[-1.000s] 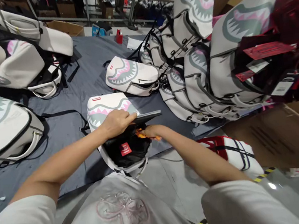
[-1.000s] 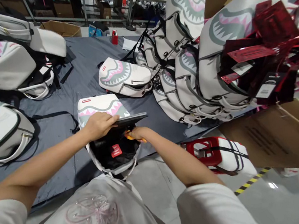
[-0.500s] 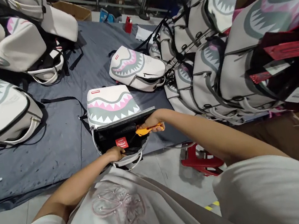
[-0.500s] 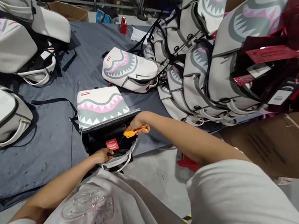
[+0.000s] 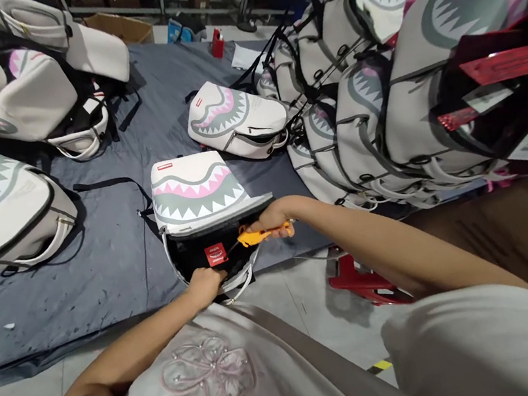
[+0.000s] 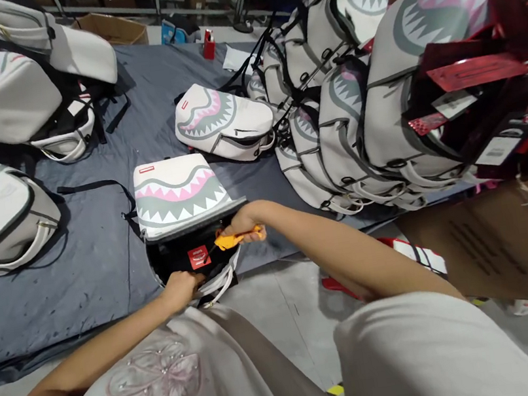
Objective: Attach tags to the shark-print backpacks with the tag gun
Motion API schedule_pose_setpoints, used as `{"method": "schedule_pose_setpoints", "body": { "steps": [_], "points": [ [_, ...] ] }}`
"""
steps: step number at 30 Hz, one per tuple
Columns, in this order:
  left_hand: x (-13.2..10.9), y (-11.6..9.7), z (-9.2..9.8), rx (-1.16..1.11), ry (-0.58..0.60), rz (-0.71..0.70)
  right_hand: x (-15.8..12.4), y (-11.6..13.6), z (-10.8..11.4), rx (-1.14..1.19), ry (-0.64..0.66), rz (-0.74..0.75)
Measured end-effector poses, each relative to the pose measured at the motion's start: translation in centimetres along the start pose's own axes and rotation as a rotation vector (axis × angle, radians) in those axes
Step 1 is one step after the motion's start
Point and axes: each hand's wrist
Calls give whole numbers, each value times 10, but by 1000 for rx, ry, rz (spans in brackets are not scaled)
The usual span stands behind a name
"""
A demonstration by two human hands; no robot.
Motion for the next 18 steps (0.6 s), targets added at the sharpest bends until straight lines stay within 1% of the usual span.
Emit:
{"method": "schedule_pose_setpoints", "body": {
  "steps": [2,4,6,7,8,9,10,11,12,13,14,15,16,17,18],
  "points": [
    [-5,4,8,-42,-45,1,-4,-17,-11,139,-13,-42],
    [-14,16,18,-79,-98,-6,-10,-44,-27,243,-97,-13],
    [-25,41,26,-211,-220,23,-12,-83,-50,289,-195,40],
    [-28,56,28,-344,-317,59,-11,-106,-62,396,-244,126],
    [-30,71,30,-496,-451,126,-7,-131,-76,534,-263,216],
    [-29,85,33,-621,-556,196,0,-155,-90,680,-278,278],
    [-25,96,36,-743,-624,280,9,-178,-103,827,-302,320],
    [-19,102,39,-838,-643,371,21,-196,-115,962,-358,373],
    [-11,104,44,-913,-615,456,35,-209,-125,1106,-435,435],
    [-2,103,49,-980,-555,527,50,-215,-132,1242,-510,481],
    [8,98,54,-1034,-485,572,67,-213,-135,1337,-580,492],
    [18,92,58,-1072,-422,581,83,-205,-135,1390,-628,497],
    [27,86,60,-1093,-387,555,99,-190,-130,1392,-666,495],
    [34,81,62,-1101,-383,512,115,-172,-122,1351,-673,507],
    [40,78,62,-1097,-396,469,130,-151,-111,1274,-708,535]
  ]
}}
Point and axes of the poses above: each hand's wrist, its own x-axis towards the middle knuckle, its own z-axis out of the back of the hand, y = z × x, and after that the axes turned 1 degree about z, right-handed
